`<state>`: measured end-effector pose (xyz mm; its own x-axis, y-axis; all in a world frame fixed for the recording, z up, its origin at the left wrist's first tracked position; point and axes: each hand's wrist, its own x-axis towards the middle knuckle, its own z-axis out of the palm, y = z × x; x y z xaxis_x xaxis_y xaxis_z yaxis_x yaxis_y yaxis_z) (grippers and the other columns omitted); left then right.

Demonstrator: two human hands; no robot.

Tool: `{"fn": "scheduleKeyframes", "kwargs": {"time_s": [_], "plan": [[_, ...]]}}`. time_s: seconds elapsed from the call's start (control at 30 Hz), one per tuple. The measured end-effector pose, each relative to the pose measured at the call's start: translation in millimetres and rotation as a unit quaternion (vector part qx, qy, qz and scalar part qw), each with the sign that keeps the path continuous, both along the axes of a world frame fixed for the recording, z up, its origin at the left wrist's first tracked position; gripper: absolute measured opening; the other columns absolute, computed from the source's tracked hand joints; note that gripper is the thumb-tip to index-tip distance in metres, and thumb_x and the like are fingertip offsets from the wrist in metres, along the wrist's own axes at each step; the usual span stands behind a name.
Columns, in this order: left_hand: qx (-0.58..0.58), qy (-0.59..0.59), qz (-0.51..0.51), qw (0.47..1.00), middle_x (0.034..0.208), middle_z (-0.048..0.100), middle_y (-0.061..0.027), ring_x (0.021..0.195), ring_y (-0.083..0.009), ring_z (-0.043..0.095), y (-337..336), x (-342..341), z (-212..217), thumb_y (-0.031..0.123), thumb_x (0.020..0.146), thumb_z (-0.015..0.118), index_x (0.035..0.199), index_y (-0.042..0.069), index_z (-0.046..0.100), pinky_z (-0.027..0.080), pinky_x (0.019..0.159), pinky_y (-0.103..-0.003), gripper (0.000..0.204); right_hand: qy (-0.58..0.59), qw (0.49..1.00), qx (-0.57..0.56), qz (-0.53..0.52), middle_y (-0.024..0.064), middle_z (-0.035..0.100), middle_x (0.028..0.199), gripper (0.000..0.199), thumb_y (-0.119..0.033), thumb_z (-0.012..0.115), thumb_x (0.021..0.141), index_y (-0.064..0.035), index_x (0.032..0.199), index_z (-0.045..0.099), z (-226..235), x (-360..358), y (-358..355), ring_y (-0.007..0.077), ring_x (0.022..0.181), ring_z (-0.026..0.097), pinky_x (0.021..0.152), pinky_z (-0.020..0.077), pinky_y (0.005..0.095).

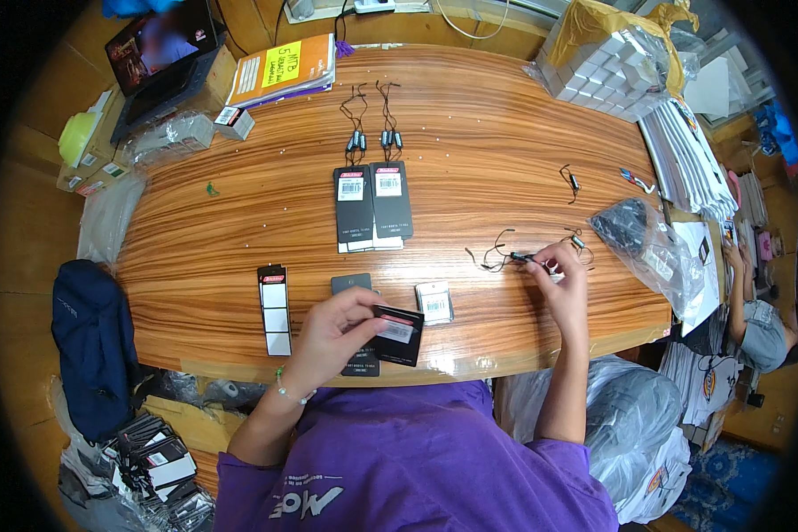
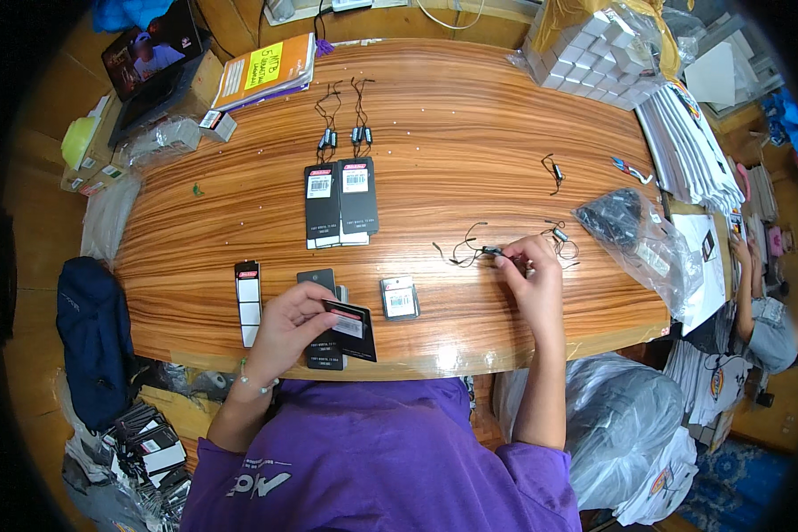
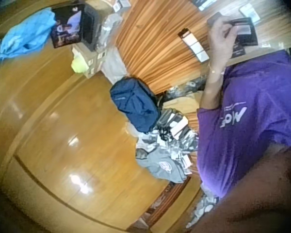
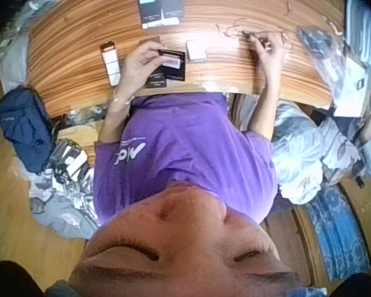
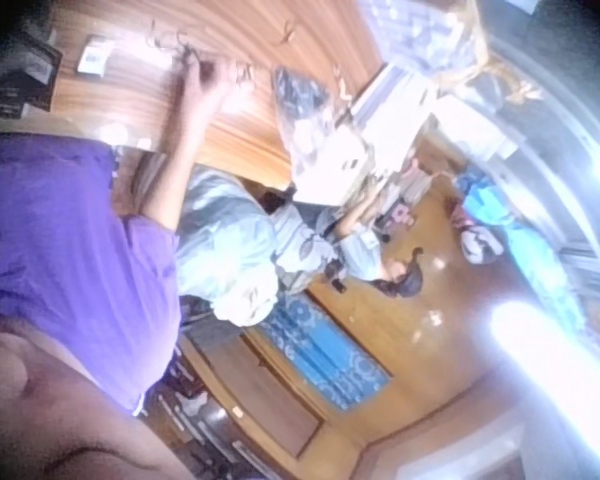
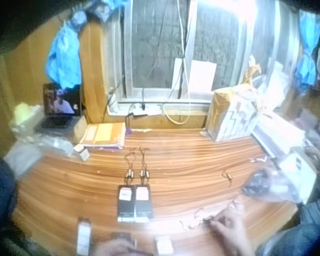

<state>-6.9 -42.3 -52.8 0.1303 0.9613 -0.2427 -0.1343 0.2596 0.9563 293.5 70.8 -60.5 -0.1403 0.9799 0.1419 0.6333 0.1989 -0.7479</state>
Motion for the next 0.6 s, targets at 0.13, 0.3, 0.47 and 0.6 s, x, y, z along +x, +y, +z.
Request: {"fn": "scheduleKeyframes", "kwargs": {"time_s": [0.13,0.3,0.47,0.6], "plan": [[0.030,-0.012,-0.080,0.996,0.087,0.062,-0.0044,0.082,-0.0073,0.058,22,23,23,0.004,0.087,0.055,0.099,-0.003,0.057,0.047,0.072,-0.022,0.014,0.397,0.913,-0.095,-0.024,0.0054,0.060,0.072,0.012,0.002,0.059,0.078,-0.0020,0.088,0.055,4,-2,-3,0.0124,0.070,0.056,0.067,0.0440,0.0270],[0.096,-0.031,-0.169,0.980,0.090,0.060,-0.0072,0.082,-0.0101,0.057,49,65,23,0.007,0.087,0.056,0.100,-0.004,0.056,0.046,0.073,-0.024,0.016,0.470,0.880,-0.074,-0.009,0.0090,0.062,0.074,0.015,0.001,0.055,0.082,-0.0011,0.097,0.055,21,-29,-14,0.0145,0.073,0.060,0.072,0.0442,0.0258],[0.189,0.025,-0.158,0.969,0.103,0.052,-0.0062,0.096,-0.0124,0.054,69,87,22,0.002,0.086,0.055,0.098,-0.004,0.057,0.048,0.081,-0.026,0.013,0.476,0.875,-0.085,-0.005,0.0127,0.064,0.082,0.013,0.003,0.057,0.081,-0.0011,0.093,0.053,23,-42,-27,0.0153,0.079,0.060,0.074,0.0452,0.0254],[0.197,-0.002,-0.162,0.967,0.103,0.052,-0.0081,0.091,-0.0155,0.055,84,96,7,0.005,0.084,0.058,0.095,-0.003,0.057,0.047,0.079,-0.028,0.014,0.478,0.875,-0.075,-0.007,0.0144,0.064,0.087,0.014,0.007,0.058,0.080,-0.0020,0.089,0.053,23,-42,-28,0.0160,0.082,0.061,0.075,0.0475,0.0262]]}}
